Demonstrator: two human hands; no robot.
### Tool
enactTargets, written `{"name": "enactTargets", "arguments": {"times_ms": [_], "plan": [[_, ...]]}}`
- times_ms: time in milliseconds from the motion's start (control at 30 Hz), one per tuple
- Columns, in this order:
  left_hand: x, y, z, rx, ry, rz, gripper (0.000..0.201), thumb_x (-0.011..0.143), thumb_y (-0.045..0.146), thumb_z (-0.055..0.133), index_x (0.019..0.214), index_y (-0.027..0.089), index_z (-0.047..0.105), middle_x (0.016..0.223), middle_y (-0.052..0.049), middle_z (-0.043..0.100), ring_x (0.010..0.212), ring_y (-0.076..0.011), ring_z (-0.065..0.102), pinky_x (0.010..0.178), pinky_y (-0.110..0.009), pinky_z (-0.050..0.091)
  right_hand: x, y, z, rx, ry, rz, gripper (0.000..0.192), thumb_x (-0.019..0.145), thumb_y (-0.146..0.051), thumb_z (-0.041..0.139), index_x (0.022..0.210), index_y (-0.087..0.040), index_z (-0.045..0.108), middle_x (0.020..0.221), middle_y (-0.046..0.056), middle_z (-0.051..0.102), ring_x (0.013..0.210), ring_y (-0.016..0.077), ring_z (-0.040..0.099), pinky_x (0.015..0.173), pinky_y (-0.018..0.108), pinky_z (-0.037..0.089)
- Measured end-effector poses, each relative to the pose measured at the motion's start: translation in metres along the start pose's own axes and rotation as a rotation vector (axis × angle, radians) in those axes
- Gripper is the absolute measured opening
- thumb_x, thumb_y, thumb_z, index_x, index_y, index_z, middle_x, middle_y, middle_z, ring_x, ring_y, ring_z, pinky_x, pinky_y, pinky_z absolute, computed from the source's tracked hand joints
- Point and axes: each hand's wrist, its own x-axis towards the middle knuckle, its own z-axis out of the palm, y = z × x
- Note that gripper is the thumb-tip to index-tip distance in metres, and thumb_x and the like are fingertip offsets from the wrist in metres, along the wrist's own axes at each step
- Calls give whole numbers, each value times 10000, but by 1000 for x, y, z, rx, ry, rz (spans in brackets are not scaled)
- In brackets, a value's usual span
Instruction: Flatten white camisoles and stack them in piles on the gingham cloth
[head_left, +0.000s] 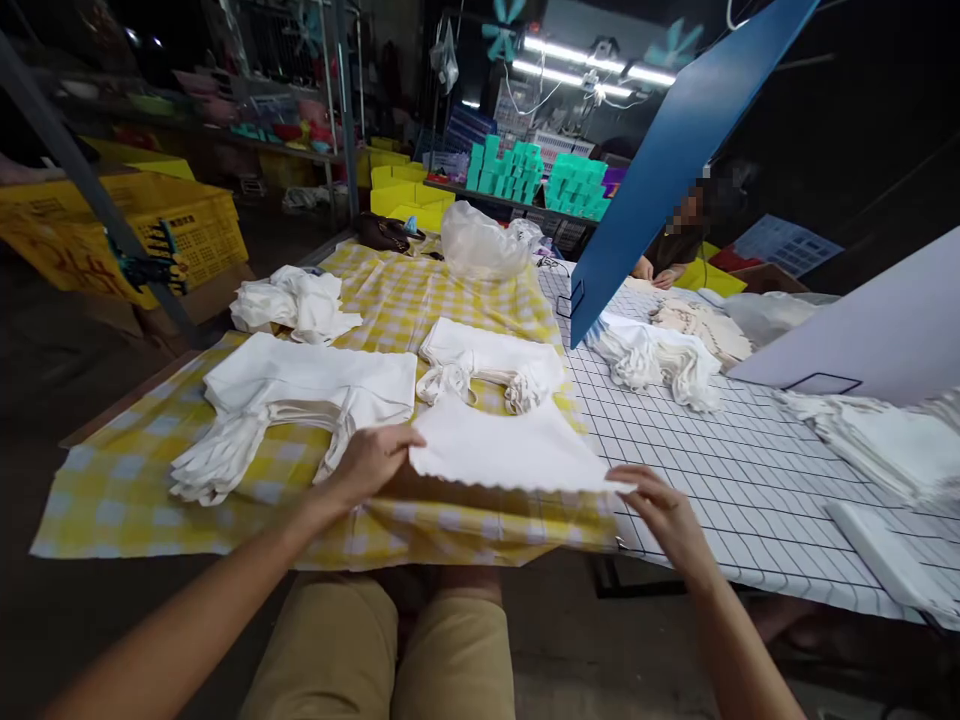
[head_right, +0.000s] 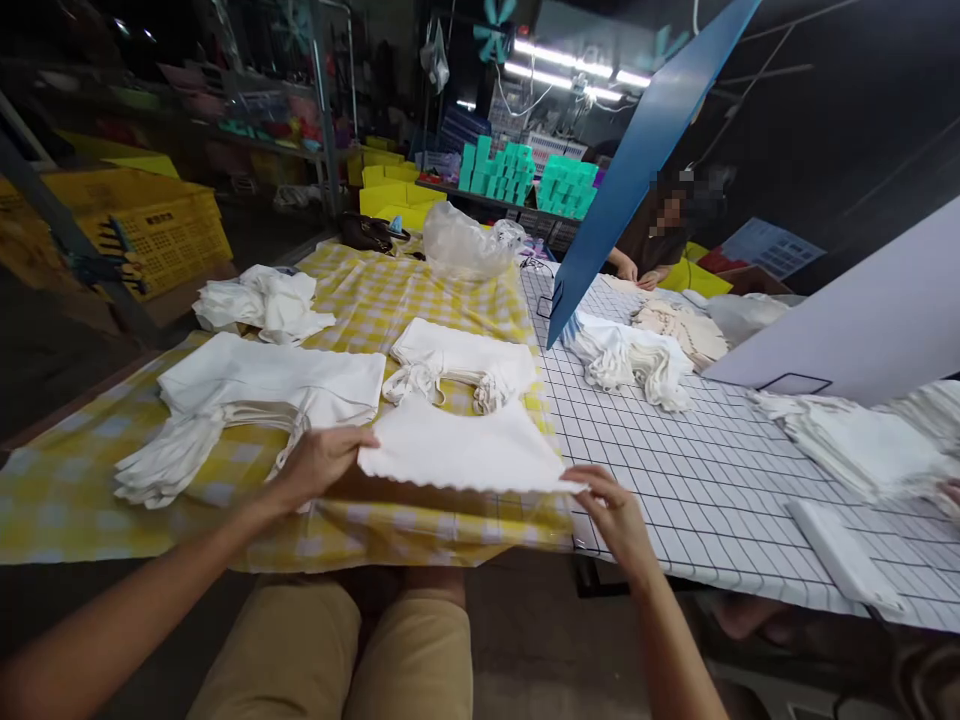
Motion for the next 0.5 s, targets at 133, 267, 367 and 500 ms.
{"name": "enactTargets", "arguments": {"times_ms": [133, 267, 367, 500], "plan": [[-40, -10, 18, 98, -252, 138, 297, 736, 52, 446, 833, 209, 679, 927, -1, 693, 871, -135, 643, 783, -226, 503, -37, 34, 16, -55, -107, 81, 250, 723, -433, 577, 806, -248, 723, 1033, 88, 620, 1029, 248, 544, 896, 392, 431], [-53, -9, 23, 172, -251, 227, 328, 713, 4, 439, 829, 202, 673, 1023, -38, 640, 964, -134, 607, 829, -225, 493, -51, 43, 18, -103, -105, 104, 237, 724, -410, 570, 829, -262, 722, 1110, 80, 604, 1109, 254, 501, 968, 418, 384], [-57, -12, 28, 201, -230, 249, 407, 680, -29, 436, 884, 224, 680, 1067, -41, 616, 1022, -138, 580, 859, -237, 487, -52, 45, 19, -116, -92, 101, 225, 711, -392, 576, 821, -265, 725, 1116, 81, 599, 1110, 250, 501, 977, 419, 378], [-58, -15, 29, 161, -277, 143, 458, 672, -35, 417, 908, 247, 691, 1143, -34, 598, 1042, -148, 579, 879, -255, 483, -52, 46, 19, -125, -72, 111, 219, 700, -380, 577, 815, -267, 725, 1136, 80, 584, 1115, 251, 500, 970, 421, 381]]}}
